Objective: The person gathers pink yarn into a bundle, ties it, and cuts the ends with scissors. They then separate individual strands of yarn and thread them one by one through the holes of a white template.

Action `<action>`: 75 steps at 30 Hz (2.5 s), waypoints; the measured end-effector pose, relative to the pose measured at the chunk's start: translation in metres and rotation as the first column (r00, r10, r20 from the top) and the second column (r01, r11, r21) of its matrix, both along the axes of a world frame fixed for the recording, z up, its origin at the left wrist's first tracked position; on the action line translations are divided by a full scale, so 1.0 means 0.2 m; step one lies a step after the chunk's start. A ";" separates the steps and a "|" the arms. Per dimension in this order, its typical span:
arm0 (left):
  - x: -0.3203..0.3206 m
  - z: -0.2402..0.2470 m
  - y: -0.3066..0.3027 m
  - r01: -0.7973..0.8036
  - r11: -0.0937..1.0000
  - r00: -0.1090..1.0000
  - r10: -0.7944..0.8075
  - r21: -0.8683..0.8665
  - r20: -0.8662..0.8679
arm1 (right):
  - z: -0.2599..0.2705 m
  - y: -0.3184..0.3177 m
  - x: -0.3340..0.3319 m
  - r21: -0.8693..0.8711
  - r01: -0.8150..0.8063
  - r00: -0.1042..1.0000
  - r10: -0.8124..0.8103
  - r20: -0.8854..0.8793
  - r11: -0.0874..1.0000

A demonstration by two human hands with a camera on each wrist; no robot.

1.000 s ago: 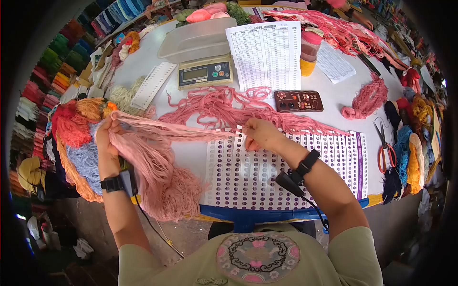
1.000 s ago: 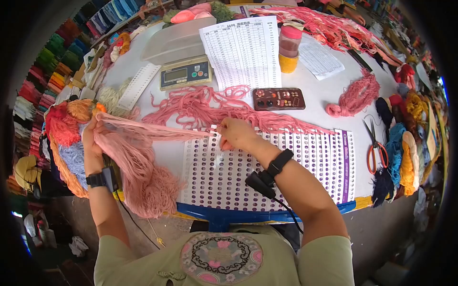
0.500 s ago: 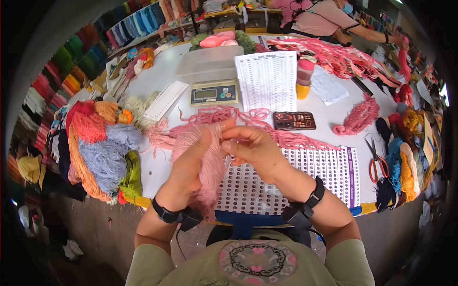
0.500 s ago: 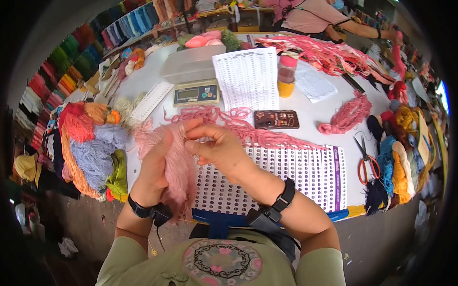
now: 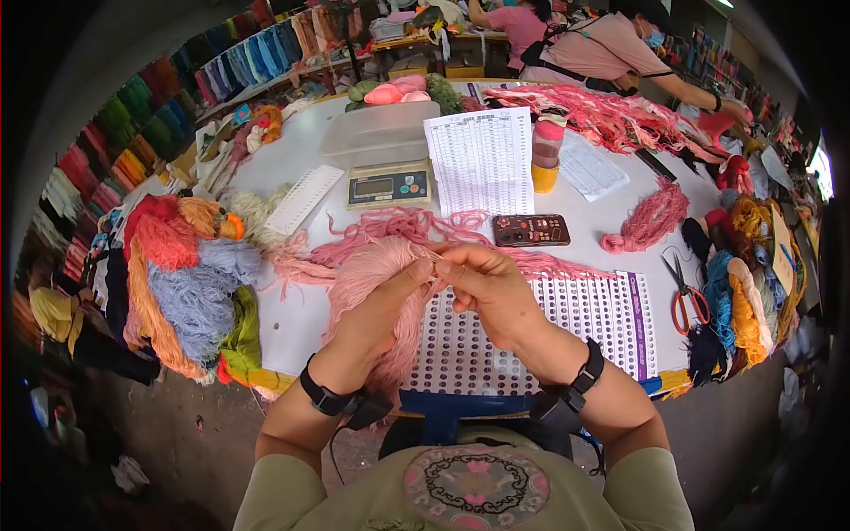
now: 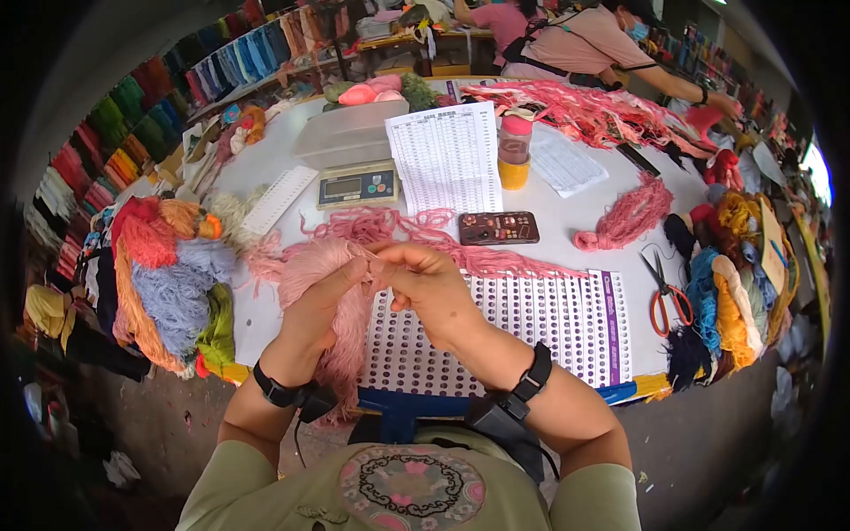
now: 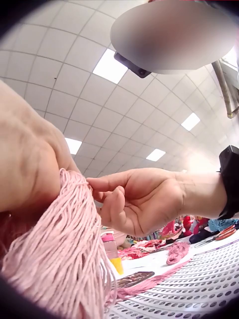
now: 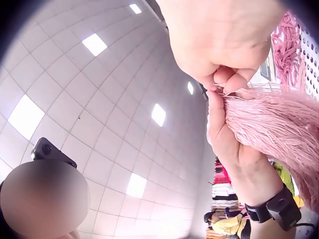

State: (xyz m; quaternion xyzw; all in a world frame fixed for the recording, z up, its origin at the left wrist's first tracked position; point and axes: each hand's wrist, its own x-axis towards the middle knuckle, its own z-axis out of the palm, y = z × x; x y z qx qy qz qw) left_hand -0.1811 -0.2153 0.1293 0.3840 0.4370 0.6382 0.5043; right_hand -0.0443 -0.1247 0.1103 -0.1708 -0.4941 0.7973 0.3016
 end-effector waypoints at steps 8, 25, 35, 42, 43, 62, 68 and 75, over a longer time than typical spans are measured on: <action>-0.03 -0.04 0.01 0.031 0.997 0.997 -0.026 -0.068 0.075 | 0.02 0.02 0.01 -0.209 -0.029 0.994 0.007 -0.105 0.978; -0.02 -0.11 0.04 0.086 0.988 0.979 -0.108 0.131 0.173 | -0.02 0.02 -0.01 -0.146 0.013 0.998 -0.023 -0.061 0.989; 0.02 -0.10 0.04 -0.034 0.999 0.991 0.032 0.014 0.128 | 0.00 -0.02 -0.06 0.006 0.060 0.995 -0.060 0.085 0.998; -0.02 -0.11 0.05 -0.013 0.994 0.955 -0.019 0.105 0.296 | -0.03 0.01 -0.04 -0.202 0.033 0.996 -0.049 -0.073 0.979; -0.02 -0.11 0.04 -0.013 0.995 0.955 -0.018 0.104 0.297 | -0.04 0.01 -0.04 -0.195 0.037 0.998 -0.047 -0.049 0.980; -0.02 -0.09 0.04 0.098 0.989 0.957 -0.125 0.114 0.263 | 0.03 -0.02 -0.01 0.176 -0.017 0.987 -0.011 0.159 0.984; -0.03 -0.09 0.04 0.115 0.989 0.964 -0.132 0.089 0.230 | 0.00 0.02 -0.02 0.341 -0.159 0.922 0.016 0.387 0.927; -0.09 -0.15 0.04 -0.042 0.995 0.960 0.064 0.087 -0.272 | 0.03 -0.02 0.01 0.228 -0.137 0.972 0.086 0.221 0.964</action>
